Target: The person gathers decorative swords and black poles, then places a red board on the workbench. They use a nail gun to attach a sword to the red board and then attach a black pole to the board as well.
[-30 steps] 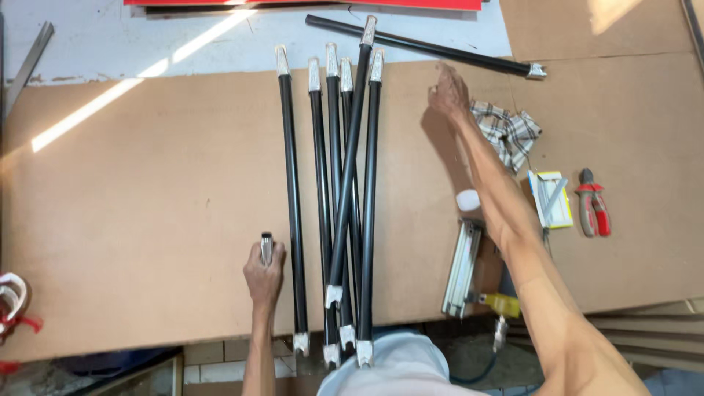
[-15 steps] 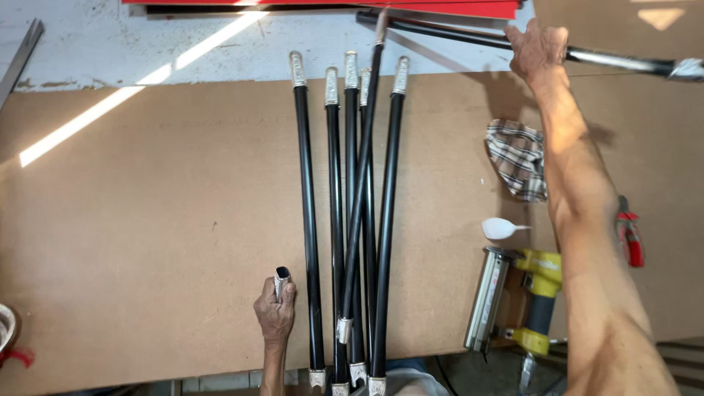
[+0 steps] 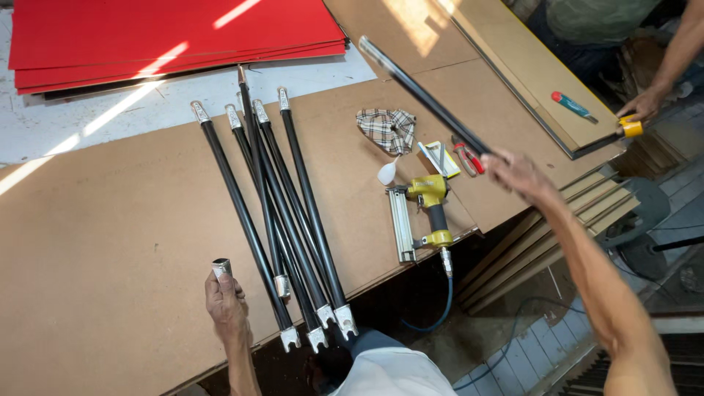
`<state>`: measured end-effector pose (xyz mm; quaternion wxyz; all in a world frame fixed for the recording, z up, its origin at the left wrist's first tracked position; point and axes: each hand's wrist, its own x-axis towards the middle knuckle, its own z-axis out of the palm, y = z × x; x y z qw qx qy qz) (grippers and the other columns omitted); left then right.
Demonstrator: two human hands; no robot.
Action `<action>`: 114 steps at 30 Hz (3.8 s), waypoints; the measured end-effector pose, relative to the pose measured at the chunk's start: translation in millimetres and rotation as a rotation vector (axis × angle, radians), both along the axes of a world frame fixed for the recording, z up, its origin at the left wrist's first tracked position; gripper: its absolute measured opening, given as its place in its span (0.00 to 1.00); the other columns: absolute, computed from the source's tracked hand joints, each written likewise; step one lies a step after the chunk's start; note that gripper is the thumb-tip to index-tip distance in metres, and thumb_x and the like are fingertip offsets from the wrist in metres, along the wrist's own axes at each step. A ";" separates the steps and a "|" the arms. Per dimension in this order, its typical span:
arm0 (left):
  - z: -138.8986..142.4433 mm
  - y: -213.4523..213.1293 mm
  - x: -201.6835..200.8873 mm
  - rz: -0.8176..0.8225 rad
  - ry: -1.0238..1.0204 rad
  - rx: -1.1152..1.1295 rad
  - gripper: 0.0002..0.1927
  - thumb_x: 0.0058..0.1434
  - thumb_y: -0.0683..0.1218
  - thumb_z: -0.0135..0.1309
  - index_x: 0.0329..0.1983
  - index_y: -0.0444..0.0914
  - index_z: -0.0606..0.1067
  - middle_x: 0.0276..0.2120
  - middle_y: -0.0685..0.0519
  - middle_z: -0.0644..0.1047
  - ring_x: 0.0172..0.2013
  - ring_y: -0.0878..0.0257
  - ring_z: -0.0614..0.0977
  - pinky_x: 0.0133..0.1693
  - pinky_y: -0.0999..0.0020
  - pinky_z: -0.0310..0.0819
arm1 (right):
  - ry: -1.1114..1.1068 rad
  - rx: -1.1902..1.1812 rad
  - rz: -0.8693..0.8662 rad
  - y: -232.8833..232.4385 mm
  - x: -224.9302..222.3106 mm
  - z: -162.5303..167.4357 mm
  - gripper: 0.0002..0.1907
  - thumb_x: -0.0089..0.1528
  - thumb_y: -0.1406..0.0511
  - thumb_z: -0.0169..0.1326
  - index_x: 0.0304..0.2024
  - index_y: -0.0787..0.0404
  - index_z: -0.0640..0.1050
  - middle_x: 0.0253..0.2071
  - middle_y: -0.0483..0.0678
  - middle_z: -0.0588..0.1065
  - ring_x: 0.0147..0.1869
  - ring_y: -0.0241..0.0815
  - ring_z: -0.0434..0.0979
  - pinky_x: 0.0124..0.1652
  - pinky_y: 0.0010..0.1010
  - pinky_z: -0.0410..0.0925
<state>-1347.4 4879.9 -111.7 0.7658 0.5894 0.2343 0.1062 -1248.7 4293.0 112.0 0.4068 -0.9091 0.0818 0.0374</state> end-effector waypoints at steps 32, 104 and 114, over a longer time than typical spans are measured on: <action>109.8 -346.9 -27.2 -0.081 -0.417 -0.970 0.05 0.57 0.37 0.53 0.35 0.38 0.72 0.31 0.49 0.75 0.32 0.60 0.78 0.36 0.65 0.79 | 0.167 1.124 0.420 -58.3 -202.1 -100.7 0.39 0.66 0.56 0.55 0.71 0.67 0.57 0.31 0.60 0.78 0.22 0.44 0.79 0.21 0.31 0.73; 161.7 -372.8 -43.6 -0.376 -0.423 -0.899 0.33 0.74 0.67 0.38 0.20 0.39 0.60 0.16 0.47 0.67 0.12 0.61 0.70 0.13 0.65 0.68 | -0.148 0.426 0.535 69.5 -203.5 -70.4 0.16 0.75 0.59 0.41 0.44 0.67 0.66 0.21 0.44 0.71 0.19 0.32 0.72 0.20 0.24 0.65; 152.6 -373.4 -40.2 -0.449 -0.383 -0.653 0.31 0.74 0.63 0.43 0.22 0.36 0.66 0.16 0.45 0.70 0.13 0.60 0.73 0.14 0.66 0.70 | 0.074 0.688 0.477 61.2 -199.6 -85.6 0.19 0.74 0.58 0.42 0.54 0.70 0.69 0.24 0.47 0.71 0.19 0.32 0.69 0.20 0.22 0.65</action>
